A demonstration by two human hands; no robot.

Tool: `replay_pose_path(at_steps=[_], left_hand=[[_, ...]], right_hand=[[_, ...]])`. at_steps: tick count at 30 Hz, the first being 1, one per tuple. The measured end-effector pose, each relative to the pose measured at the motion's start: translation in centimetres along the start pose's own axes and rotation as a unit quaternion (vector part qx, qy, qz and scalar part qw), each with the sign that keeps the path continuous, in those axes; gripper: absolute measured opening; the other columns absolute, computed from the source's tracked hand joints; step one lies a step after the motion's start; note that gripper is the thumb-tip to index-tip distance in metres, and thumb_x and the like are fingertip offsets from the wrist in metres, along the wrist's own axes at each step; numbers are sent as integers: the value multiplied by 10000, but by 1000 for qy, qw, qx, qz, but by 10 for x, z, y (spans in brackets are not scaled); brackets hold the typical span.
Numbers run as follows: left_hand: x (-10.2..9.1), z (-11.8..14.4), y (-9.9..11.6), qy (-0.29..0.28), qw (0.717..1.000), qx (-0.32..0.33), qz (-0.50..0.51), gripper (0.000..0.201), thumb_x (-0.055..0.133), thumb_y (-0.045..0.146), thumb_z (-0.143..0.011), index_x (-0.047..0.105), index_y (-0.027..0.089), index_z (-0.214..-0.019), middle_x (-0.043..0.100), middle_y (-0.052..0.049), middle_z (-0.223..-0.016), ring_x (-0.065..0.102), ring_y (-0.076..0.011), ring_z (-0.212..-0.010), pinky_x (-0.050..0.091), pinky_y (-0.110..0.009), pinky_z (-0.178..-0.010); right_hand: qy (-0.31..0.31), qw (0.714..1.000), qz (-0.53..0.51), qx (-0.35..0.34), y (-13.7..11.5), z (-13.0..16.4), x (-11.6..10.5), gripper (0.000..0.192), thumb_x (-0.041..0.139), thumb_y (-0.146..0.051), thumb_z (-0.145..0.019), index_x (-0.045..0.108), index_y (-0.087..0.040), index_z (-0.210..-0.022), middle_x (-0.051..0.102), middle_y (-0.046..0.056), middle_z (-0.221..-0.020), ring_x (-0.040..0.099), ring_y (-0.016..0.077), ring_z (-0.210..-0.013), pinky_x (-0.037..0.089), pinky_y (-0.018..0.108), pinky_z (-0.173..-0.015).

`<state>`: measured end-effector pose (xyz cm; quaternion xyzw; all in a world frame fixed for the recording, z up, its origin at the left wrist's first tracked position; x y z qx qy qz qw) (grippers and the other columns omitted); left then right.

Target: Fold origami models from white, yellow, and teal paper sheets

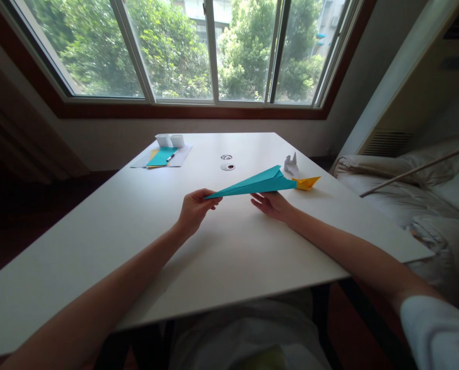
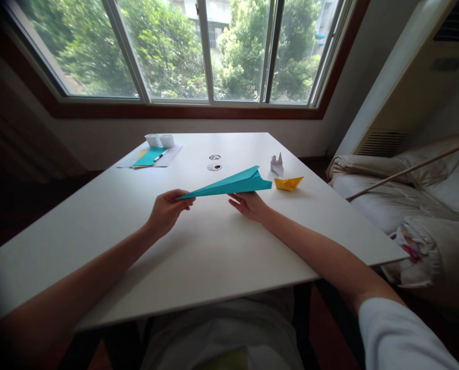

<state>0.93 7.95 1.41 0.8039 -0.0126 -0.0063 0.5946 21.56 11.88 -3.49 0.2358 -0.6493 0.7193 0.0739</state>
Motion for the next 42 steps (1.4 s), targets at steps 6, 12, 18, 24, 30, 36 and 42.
replay_pose_path(at_steps=[6, 12, 18, 24, 30, 36, 42], left_hand=[[14, 5, 3, -33, 999, -11, -34, 198, 726, 327, -591, 652, 154, -654, 598, -13, -614, 530, -128, -591, 448, -258, -545], [11, 5, -4, -63, 994, -38, -79, 295, 716, 331, -620, 668, 155, -852, 641, -34, -726, 555, -128, -628, 453, -243, -549], [-6, -1, -2, -31, 993, -55, -100, 224, 688, 309, -622, 661, 143, -771, 617, -19, -674, 547, -123, -618, 445, -237, -549], [-16, -7, -3, -38, 991, -73, -102, 215, 683, 304, -615, 661, 154, -767, 636, -23, -712, 554, -121, -614, 443, -243, -557], [-25, -10, -7, -32, 990, -87, -106, 213, 684, 308, -620, 656, 159, -770, 632, -15, -713, 547, -107, -591, 439, -235, -552], [-21, -6, -1, -38, 988, -98, -116, 227, 678, 319, -611, 658, 152, -763, 643, -31, -740, 555, -117, -605, 442, -247, -563], [-13, -4, 2, -59, 983, -96, -143, 231, 661, 324, -619, 647, 147, -766, 635, -31, -740, 547, -116, -594, 436, -247, -549]], right_hand=[[-17, 999, 23, -34, -7, 4, 7, 213, 660, -292, -636, 544, -301, -814, 647, -42, -967, 509, 195, -1101, 463, 351, -853], [65, 992, 12, -106, -59, -4, -12, 161, 633, -243, -638, 486, -248, -703, 634, -46, -752, 589, 155, -914, 488, 302, -822], [45, 969, 192, -150, -159, 17, -42, 174, 676, -258, -651, 600, -198, -796, 631, -24, -727, 594, 117, -672, 495, 301, -684], [16, 817, 569, -96, -194, 65, -91, 290, 674, -308, -648, 666, -156, -895, 666, 84, -862, 586, 148, -726, 440, 310, -687], [-55, 683, 729, 3, -140, 87, -140, 247, 588, -280, -673, 691, -160, -863, 680, 100, -856, 601, 215, -761, 449, 332, -719], [-28, 665, 746, 19, -112, 92, -168, 259, 553, -247, -611, 679, -199, -832, 684, 72, -889, 610, 245, -812, 462, 357, -767], [-26, 661, 749, 25, -112, 96, -169, 285, 519, -250, -623, 671, -191, -856, 683, 72, -888, 612, 246, -816, 467, 341, -757]])
Point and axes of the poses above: each hand's wrist, its own z-axis away from the middle knuckle, its own x-axis out of the palm, y = z × x, the point moved 8 cm from there along -z, towards the middle knuckle
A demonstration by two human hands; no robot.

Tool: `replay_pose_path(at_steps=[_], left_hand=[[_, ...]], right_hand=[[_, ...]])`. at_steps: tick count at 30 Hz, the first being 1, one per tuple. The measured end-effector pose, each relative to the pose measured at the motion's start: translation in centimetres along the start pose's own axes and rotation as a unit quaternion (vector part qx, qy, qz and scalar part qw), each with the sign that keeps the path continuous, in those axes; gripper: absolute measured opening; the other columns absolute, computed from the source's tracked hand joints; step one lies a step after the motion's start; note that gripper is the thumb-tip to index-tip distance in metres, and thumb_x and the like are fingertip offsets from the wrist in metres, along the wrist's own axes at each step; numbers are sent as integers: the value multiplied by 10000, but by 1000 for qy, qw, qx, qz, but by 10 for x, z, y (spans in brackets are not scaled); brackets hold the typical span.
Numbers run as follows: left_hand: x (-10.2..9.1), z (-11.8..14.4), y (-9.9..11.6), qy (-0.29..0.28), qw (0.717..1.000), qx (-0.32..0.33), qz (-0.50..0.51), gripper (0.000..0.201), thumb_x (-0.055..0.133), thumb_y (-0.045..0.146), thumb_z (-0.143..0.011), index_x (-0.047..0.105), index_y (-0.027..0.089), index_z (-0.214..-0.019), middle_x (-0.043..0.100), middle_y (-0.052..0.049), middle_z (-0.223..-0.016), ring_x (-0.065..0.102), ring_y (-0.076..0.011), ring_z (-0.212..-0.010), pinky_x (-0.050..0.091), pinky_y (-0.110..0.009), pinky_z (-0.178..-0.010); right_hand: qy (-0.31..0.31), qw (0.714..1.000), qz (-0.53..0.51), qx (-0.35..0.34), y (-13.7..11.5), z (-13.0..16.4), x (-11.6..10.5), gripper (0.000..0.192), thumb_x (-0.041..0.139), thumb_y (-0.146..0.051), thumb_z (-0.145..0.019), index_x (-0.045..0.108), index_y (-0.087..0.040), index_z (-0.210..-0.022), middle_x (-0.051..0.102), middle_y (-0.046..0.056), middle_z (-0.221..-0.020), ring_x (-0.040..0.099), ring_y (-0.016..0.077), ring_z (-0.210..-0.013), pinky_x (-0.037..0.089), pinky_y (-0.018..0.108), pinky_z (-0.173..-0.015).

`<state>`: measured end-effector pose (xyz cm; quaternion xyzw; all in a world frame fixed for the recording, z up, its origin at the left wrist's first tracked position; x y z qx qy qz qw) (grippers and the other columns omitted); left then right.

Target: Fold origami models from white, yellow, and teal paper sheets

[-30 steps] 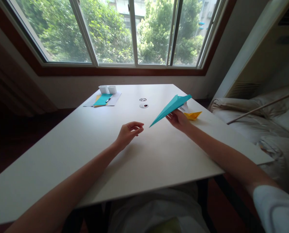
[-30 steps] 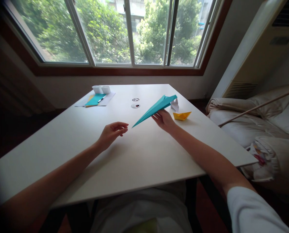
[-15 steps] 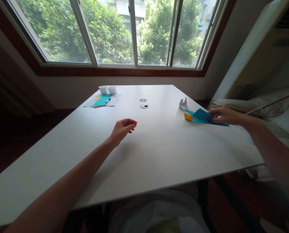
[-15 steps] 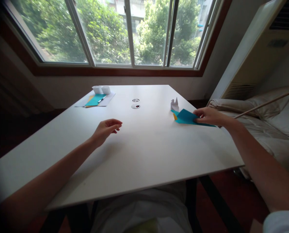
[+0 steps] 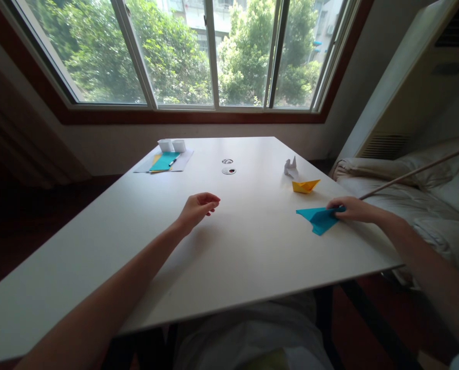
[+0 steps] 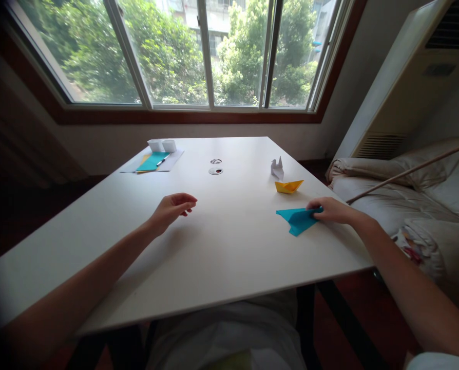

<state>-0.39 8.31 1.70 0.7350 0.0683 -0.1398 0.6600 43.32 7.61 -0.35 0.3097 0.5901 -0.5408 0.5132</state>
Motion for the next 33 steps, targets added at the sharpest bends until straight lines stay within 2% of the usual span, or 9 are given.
replay_pose_path(at_steps=[8, 13, 16, 18, 22, 25, 27, 30, 33], left_hand=[[6, 2, 3, -31, 998, 34, -36, 236, 621, 333, -648, 640, 142, -786, 630, -32, -739, 547, -116, -601, 448, -242, -534], [5, 2, 13, -62, 991, 65, -102, 243, 581, 354, -690, 639, 147, -801, 635, -32, -721, 573, -139, -642, 480, -259, -565], [1, -2, 29, -67, 972, 106, -201, 240, 549, 355, -720, 647, 158, -818, 659, -35, -769, 593, -157, -692, 486, -275, -626], [-1, -6, 43, -53, 946, 121, -295, 243, 518, 342, -740, 660, 175, -845, 671, -32, -804, 605, -172, -750, 480, -287, -690], [6, -14, 65, -42, 885, 89, -454, 326, 469, 332, -780, 628, 189, -1026, 648, -64, -1030, 577, -213, -970, 449, -315, -831], [13, -19, 69, -9, 838, 22, -545, 460, 407, 427, -826, 535, 176, -1190, 523, -112, -1257, 451, -294, -1159, 399, -426, -915], [16, -22, 63, 19, 822, -25, -568, 524, 308, 453, -864, 456, 161, -1273, 386, -135, -1383, 358, -332, -1237, 343, -507, -950], [19, -26, 37, 36, 826, -85, -556, 627, 192, 481, -878, 258, 134, -1396, 155, -133, -1485, 157, -355, -1334, 191, -599, -1008], [20, -30, 1, 36, 846, -120, -519, 688, 139, 528, -859, 175, 135, -1423, 115, -132, -1492, 104, -356, -1347, 156, -629, -1004]], right_hand=[[-25, 1000, 7, 2, -7, 7, -1, 378, 524, -342, -675, 656, -149, -972, 674, 87, -954, 611, 251, -872, 467, 343, -794], [-22, 1000, -18, -11, -24, 13, -19, 524, 554, -505, -705, 621, -159, -1093, 619, 109, -1114, 571, 269, -1013, 458, 349, -862], [22, 1000, -1, -16, -52, 10, -37, 503, 501, -530, -752, 616, -188, -1103, 605, 97, -1148, 559, 273, -1042, 441, 368, -895], [67, 997, 21, -36, -81, 1, -48, 491, 486, -525, -767, 611, -194, -1107, 598, 91, -1162, 549, 273, -1061, 417, 379, -927], [149, 983, 35, -101, -152, -31, -54, 557, 416, -503, -823, 492, -158, -1253, 507, 99, -1288, 435, 254, -1205, 330, 363, -1011], [134, 987, 38, -84, -194, -65, -36, 663, 330, -537, -854, 322, -122, -1372, 308, 107, -1437, 238, 243, -1331, 218, 391, -1072], [104, 993, 21, -44, -214, -88, -15, 712, 260, -556, -866, 217, -100, -1410, 177, 112, -1484, 161, 244, -1356, 172, 413, -1085], [84, 996, -13, 40, -228, -112, 18, 717, 189, -581, -864, 123, -151, -1433, 56, 58, -1506, 87, 280, -1366, 122, 518, -1069], [63, 994, -29, 87, -231, -123, 54, 724, 157, -589, -860, 86, -158, -1436, 21, 46, -1507, 26, 279, -1370, 60, 562, -1057]])
Point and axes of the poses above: each hand's wrist, its own z-axis away from the middle knuckle, its own x-axis out of the palm, y = z × x, the point moved 8 cm from there along -z, towards the middle knuckle
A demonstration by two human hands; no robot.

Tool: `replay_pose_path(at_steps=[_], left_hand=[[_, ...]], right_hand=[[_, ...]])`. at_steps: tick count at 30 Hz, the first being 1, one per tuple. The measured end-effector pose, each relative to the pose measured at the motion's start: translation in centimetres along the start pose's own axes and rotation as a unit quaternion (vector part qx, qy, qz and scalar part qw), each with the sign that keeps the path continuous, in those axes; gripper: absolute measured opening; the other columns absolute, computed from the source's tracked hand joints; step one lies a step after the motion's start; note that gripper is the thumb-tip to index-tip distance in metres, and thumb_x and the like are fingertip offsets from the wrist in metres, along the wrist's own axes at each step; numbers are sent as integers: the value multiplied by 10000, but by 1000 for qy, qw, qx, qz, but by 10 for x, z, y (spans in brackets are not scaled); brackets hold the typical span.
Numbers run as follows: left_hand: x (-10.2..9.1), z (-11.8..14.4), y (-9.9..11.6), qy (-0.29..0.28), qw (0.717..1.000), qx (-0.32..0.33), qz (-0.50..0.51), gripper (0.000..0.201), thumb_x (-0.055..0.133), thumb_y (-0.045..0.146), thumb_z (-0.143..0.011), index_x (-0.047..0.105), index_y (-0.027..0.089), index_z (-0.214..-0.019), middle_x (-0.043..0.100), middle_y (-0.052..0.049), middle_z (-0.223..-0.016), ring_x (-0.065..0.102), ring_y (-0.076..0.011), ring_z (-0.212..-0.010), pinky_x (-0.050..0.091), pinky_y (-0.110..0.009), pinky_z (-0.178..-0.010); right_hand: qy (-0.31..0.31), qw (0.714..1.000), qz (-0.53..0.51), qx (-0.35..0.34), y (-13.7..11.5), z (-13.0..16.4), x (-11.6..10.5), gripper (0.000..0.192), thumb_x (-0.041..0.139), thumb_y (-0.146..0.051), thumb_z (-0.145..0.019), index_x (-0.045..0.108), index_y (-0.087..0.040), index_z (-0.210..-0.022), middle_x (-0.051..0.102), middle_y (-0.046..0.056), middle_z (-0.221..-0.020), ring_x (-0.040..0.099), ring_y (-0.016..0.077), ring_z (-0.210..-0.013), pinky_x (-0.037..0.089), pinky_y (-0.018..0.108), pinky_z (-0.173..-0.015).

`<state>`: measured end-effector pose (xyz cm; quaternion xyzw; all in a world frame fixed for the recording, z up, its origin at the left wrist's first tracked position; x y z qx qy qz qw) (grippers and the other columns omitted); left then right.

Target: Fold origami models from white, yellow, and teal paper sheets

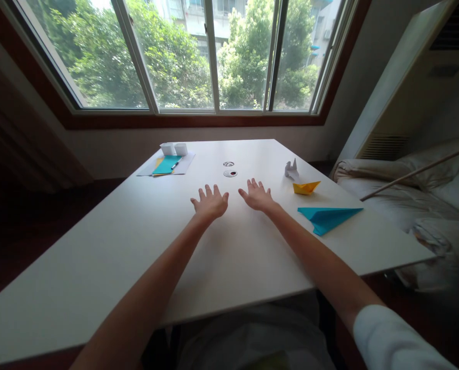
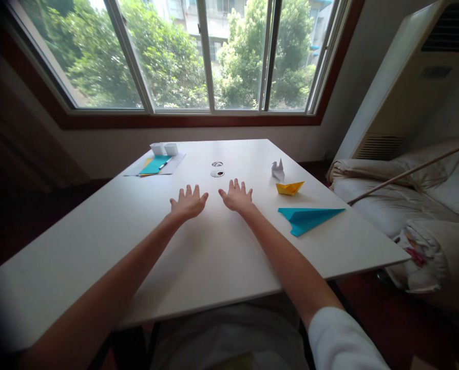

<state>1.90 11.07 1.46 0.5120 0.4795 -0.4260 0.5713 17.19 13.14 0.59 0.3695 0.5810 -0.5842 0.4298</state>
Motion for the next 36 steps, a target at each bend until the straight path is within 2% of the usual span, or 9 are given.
replay_pose_path(at_steps=[4, 7, 12, 36], left_hand=[[33, -5, -13, -12, 1000, -7, 13, 700, 107, 548, -844, 167, 164, -1427, 103, -101, -1497, 66, -323, -1360, 123, -636, -1011], [44, -5, -15, -3, 1000, 0, -12, 704, 124, 558, -834, 193, 177, -1422, 126, -92, -1495, 81, -317, -1360, 112, -630, -1018], [46, -6, -14, 18, 1000, 3, -25, 708, 127, 574, -826, 202, 195, -1420, 151, -91, -1490, 109, -312, -1357, 134, -621, -1017], [45, -4, -14, 13, 1000, 6, -23, 712, 148, 577, -830, 203, 183, -1420, 148, -101, -1489, 110, -320, -1355, 132, -620, -1016]], right_hand=[[2, 1000, 11, 19, 7, 2, 31, 736, 121, -596, -853, 73, -150, -1437, 30, 50, -1508, 12, 256, -1372, 16, 539, -1064], [-1, 999, 46, 19, 10, 4, 41, 744, 127, -602, -847, 91, -149, -1436, 51, 57, -1508, 6, 248, -1372, -12, 519, -1066], [6, 998, 62, 24, 10, 2, 42, 754, 144, -611, -835, 94, -159, -1436, 65, 57, -1507, 20, 241, -1370, -6, 513, -1065], [16, 998, 59, 12, 9, 2, 43, 751, 160, -608, -841, 124, -147, -1432, 94, 77, -1503, 60, 255, -1367, 18, 515, -1065]])
Point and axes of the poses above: each hand's wrist, its own z-axis away from the middle knuckle, its own x-axis out of the palm, y = z × x, the point moved 8 cm from there along -z, towards the middle knuckle
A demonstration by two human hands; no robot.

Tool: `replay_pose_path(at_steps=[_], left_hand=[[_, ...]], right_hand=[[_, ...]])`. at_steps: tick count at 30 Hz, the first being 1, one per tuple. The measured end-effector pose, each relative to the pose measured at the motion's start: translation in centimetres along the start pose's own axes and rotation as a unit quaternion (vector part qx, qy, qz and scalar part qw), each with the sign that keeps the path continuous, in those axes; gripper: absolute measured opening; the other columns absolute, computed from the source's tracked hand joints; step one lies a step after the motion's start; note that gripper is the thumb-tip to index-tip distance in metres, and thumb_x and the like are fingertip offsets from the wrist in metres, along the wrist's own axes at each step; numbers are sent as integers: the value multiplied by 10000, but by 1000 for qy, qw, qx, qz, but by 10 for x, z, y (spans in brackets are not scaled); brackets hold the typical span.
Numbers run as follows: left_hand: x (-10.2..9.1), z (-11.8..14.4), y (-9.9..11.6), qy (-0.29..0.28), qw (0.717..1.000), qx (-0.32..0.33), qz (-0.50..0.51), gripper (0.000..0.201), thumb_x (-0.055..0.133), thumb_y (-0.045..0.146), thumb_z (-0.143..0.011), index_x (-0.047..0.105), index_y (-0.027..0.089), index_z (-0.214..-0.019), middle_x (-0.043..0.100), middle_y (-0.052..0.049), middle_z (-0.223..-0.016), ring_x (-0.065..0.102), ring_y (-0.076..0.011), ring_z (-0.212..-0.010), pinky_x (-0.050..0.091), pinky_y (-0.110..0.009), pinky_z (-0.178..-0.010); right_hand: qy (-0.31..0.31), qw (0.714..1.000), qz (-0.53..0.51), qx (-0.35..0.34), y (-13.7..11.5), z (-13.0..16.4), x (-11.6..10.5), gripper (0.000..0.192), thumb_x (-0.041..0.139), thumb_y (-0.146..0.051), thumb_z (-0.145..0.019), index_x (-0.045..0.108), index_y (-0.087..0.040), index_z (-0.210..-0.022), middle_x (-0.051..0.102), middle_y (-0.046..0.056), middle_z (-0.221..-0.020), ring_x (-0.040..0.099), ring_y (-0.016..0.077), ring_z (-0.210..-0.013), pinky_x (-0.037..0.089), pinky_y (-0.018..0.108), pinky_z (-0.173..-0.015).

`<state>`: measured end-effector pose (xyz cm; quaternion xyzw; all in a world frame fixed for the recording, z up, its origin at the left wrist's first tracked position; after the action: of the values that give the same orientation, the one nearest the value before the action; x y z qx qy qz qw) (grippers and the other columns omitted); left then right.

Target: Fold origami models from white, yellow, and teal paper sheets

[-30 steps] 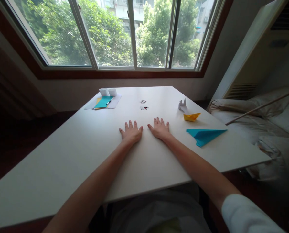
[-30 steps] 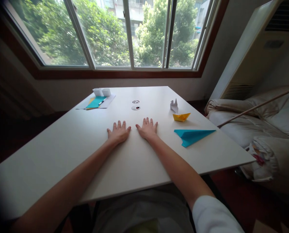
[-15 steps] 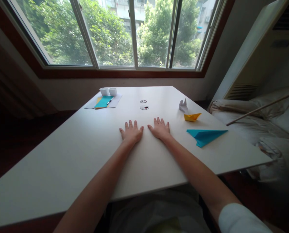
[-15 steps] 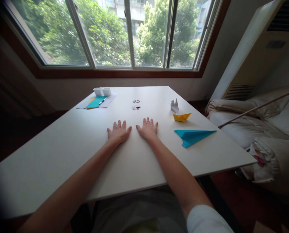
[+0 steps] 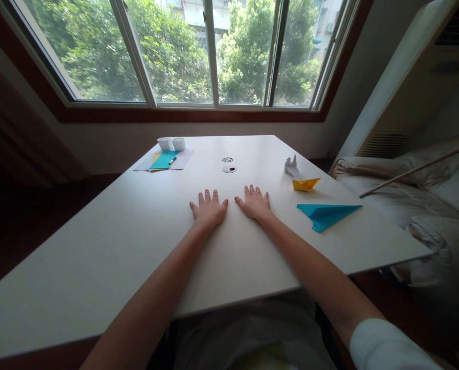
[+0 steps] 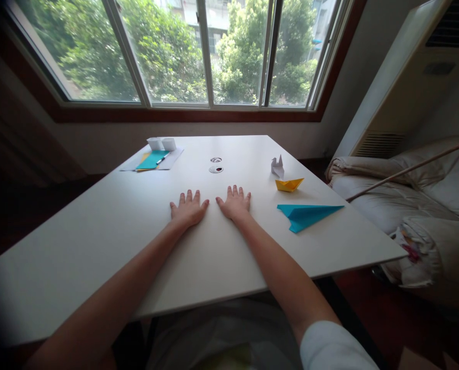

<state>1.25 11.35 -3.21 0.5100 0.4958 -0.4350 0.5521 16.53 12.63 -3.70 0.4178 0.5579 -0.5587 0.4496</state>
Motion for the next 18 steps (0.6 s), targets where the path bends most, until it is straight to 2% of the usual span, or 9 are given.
replay_pose_path(at_steps=[18], left_hand=[[1, 0, -1, 3, 1000, 0, 1, 718, 150, 588, -824, 209, 191, -1420, 156, -97, -1488, 117, -319, -1355, 136, -616, -1018]], right_hand=[[-3, 1000, 0, -1, -1, 1, 0, 752, 156, -602, -841, 119, -138, -1433, 86, 75, -1504, 55, 255, -1368, 19, 519, -1065]])
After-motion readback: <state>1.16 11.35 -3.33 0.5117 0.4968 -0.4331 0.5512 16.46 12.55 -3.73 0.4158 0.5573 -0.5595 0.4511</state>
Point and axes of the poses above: each hand's wrist, its own z-axis away from the middle knuckle, its own x-axis out of the palm, y = z × x, the point moved 8 cm from there along -z, towards the middle knuckle
